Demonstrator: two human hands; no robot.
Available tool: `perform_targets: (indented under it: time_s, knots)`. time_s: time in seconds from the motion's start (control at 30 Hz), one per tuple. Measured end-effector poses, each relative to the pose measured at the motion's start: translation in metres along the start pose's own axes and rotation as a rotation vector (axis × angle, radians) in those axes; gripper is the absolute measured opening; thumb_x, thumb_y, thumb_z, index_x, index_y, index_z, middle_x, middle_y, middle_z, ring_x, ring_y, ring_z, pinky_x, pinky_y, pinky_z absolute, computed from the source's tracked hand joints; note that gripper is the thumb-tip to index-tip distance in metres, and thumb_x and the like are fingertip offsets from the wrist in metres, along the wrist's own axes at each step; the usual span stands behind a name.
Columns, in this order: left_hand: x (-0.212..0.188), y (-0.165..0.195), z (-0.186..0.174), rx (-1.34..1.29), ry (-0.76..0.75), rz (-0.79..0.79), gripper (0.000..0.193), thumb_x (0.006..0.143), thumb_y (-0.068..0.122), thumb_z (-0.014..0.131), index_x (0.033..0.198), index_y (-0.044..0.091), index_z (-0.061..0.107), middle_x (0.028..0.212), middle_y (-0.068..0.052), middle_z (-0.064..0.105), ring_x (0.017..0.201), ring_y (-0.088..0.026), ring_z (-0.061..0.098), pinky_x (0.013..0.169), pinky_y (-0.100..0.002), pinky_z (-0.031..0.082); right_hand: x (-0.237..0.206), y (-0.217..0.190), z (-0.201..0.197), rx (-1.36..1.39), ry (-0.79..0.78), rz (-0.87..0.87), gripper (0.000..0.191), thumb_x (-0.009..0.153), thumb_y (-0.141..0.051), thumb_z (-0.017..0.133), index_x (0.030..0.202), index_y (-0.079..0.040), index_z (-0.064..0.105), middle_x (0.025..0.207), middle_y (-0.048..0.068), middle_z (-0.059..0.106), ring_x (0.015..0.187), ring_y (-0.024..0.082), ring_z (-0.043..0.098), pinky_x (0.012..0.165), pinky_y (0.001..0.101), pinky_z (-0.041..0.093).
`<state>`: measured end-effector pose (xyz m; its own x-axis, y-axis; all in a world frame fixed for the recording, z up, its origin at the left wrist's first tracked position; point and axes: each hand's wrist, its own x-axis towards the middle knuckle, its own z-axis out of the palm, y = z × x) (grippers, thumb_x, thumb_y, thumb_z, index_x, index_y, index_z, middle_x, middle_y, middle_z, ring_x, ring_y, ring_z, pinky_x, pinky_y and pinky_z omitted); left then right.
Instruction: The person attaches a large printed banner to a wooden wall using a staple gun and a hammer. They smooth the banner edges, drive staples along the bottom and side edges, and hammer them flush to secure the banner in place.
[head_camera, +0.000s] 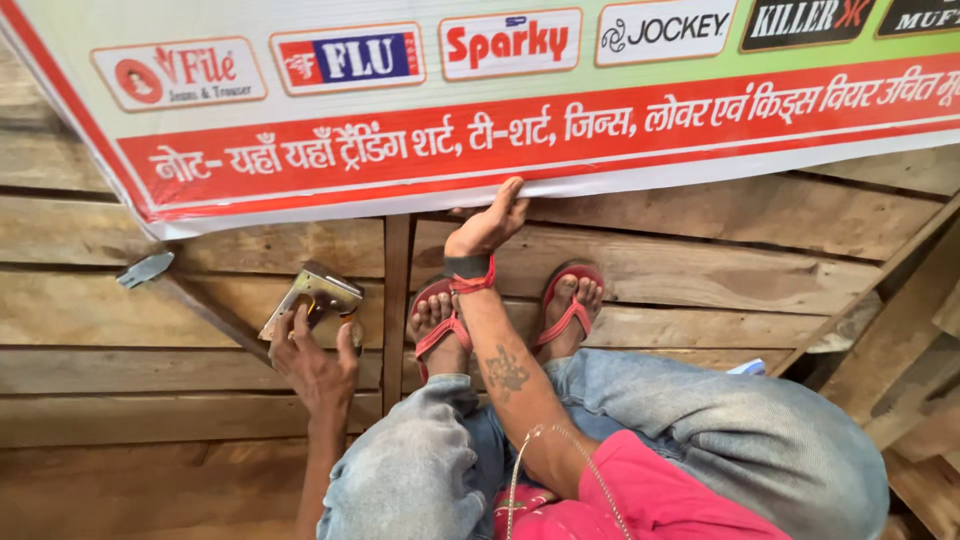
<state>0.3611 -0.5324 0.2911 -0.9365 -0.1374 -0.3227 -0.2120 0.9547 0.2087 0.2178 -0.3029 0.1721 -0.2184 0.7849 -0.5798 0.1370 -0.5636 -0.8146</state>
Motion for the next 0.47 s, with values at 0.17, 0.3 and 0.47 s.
perform_targets:
  time_s: [0.17, 0.3, 0.47]
  knots:
    - [0.019, 0.023, 0.015, -0.014, 0.017, -0.049, 0.090, 0.082, 0.046, 0.086, 0.149, 0.005, 0.041, 0.148, -0.023, 0.045, 0.137, -0.041, 0.042, 0.113, -0.056, 0.032, 0.001, -0.008, 0.006, 0.009, -0.009, 0.070, 0.036, 0.103, -0.040, 0.052, 0.118, -0.007, 0.051, 0.094, 0.004, 0.066, 0.059, 0.015, 0.059, 0.040, 0.0318, 0.042]
    - [0.019, 0.022, 0.012, 0.016, -0.056, -0.080, 0.092, 0.080, 0.043, 0.086, 0.151, 0.003, 0.043, 0.146, -0.024, 0.047, 0.134, -0.043, 0.044, 0.110, -0.056, 0.035, 0.007, -0.002, 0.006, -0.023, -0.018, 0.041, 0.042, 0.106, -0.044, 0.054, 0.119, -0.004, 0.054, 0.088, 0.008, 0.062, 0.058, 0.015, 0.057, 0.041, 0.0316, 0.042]
    - [-0.006, 0.061, -0.046, -0.266, -0.041, -0.197, 0.073, 0.091, 0.035, 0.074, 0.151, 0.003, 0.048, 0.147, -0.024, 0.050, 0.136, -0.044, 0.049, 0.114, -0.053, 0.040, 0.002, -0.032, 0.018, -0.064, 0.030, 0.057, 0.049, 0.103, -0.049, 0.058, 0.118, -0.002, 0.058, 0.089, 0.007, 0.061, 0.056, 0.015, 0.057, 0.038, 0.0312, 0.044]
